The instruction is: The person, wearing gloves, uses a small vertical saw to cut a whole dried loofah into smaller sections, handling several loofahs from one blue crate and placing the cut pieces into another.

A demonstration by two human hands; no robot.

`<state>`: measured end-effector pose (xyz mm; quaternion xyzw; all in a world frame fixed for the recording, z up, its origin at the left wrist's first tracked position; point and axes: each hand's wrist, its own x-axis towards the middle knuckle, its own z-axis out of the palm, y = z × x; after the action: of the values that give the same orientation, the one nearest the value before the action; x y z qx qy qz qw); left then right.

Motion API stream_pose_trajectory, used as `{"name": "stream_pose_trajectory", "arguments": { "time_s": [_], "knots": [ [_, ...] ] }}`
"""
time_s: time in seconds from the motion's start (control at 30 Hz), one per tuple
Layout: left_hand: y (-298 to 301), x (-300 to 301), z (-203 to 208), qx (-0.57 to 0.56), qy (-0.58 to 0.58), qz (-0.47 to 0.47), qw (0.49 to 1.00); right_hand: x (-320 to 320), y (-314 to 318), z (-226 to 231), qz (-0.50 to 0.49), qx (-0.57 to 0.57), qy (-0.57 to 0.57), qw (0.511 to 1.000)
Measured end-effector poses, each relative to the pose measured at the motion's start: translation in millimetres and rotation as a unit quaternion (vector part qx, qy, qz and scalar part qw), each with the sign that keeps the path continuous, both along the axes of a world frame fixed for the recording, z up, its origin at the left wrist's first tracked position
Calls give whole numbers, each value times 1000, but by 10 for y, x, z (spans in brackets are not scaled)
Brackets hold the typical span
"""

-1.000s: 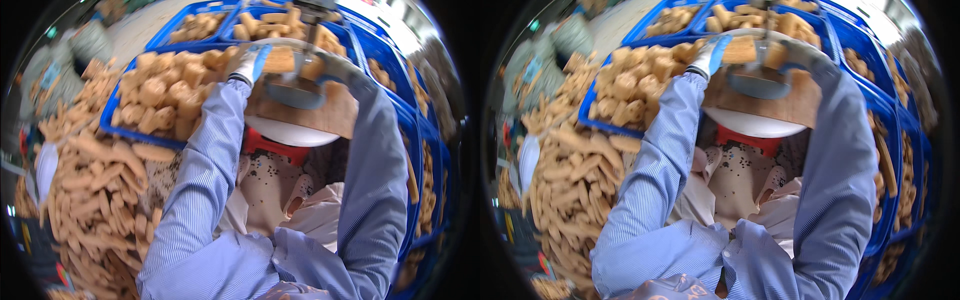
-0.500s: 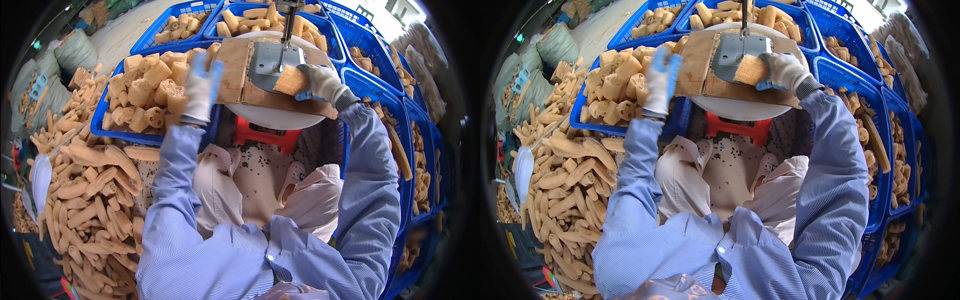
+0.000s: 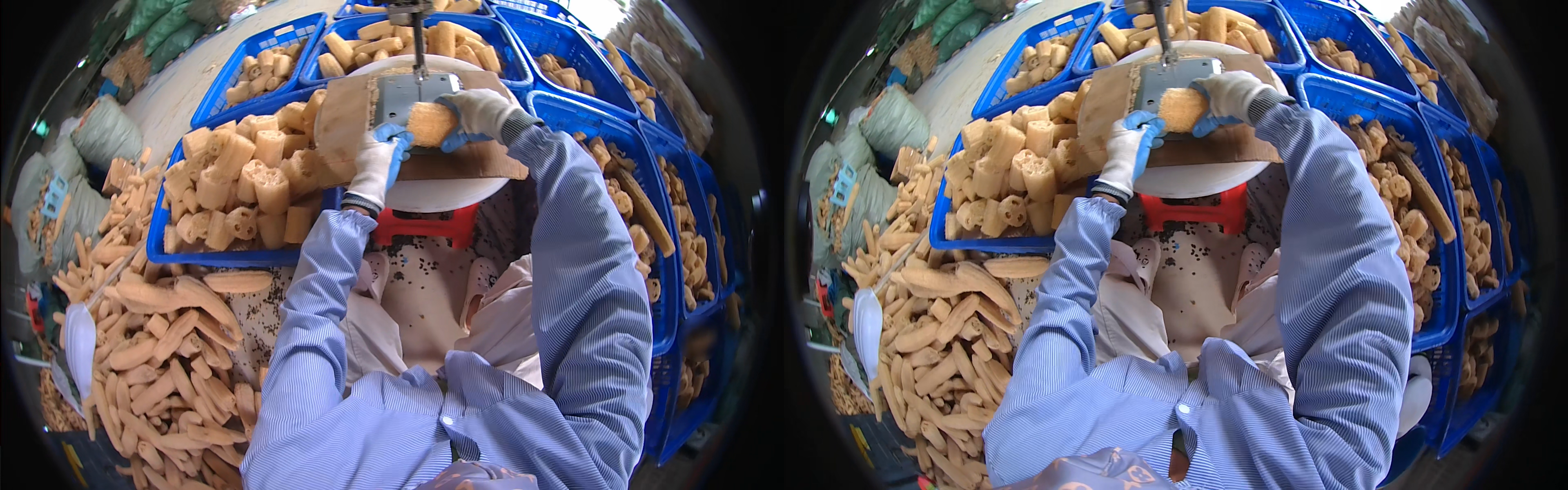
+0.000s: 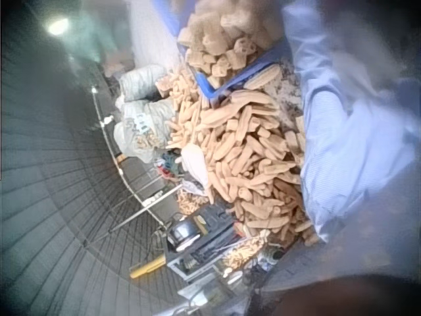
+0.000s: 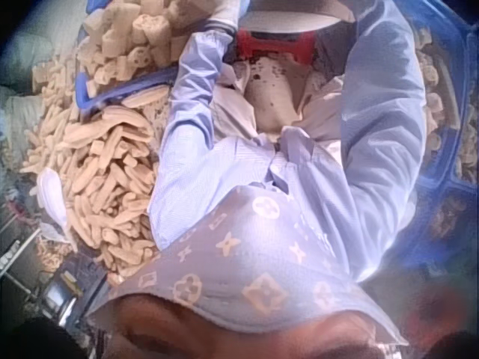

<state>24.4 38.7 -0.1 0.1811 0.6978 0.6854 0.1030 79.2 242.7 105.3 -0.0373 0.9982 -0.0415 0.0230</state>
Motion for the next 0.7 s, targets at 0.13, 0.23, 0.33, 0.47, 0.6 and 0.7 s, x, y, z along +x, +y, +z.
{"name": "stream_pose_trajectory", "arguments": {
  "time_s": [0.13, 0.23, 0.33, 0.47, 0.6, 0.7],
  "knots": [
    [86, -54, 2, 37, -18, -7, 999, -14, 133, 30, -20, -61, -39, 997],
    [114, -131, -2, 47, -24, -13, 999, -47, 110, 88, -34, -47, -49, 997],
    [140, -215, -19, 28, -14, -12, 999, -93, 102, 158, -28, -8, -33, 999],
    [184, -359, -4, -13, 15, -1, 1000, -313, 219, 42, -21, 50, -4, 999],
    [289, -456, 55, -34, 32, 12, 999, -558, 377, -12, -35, 4, -46, 998],
    [364, -554, 75, -51, 52, 18, 997, -685, 397, 64, -46, 16, -113, 992]
  ]
}}
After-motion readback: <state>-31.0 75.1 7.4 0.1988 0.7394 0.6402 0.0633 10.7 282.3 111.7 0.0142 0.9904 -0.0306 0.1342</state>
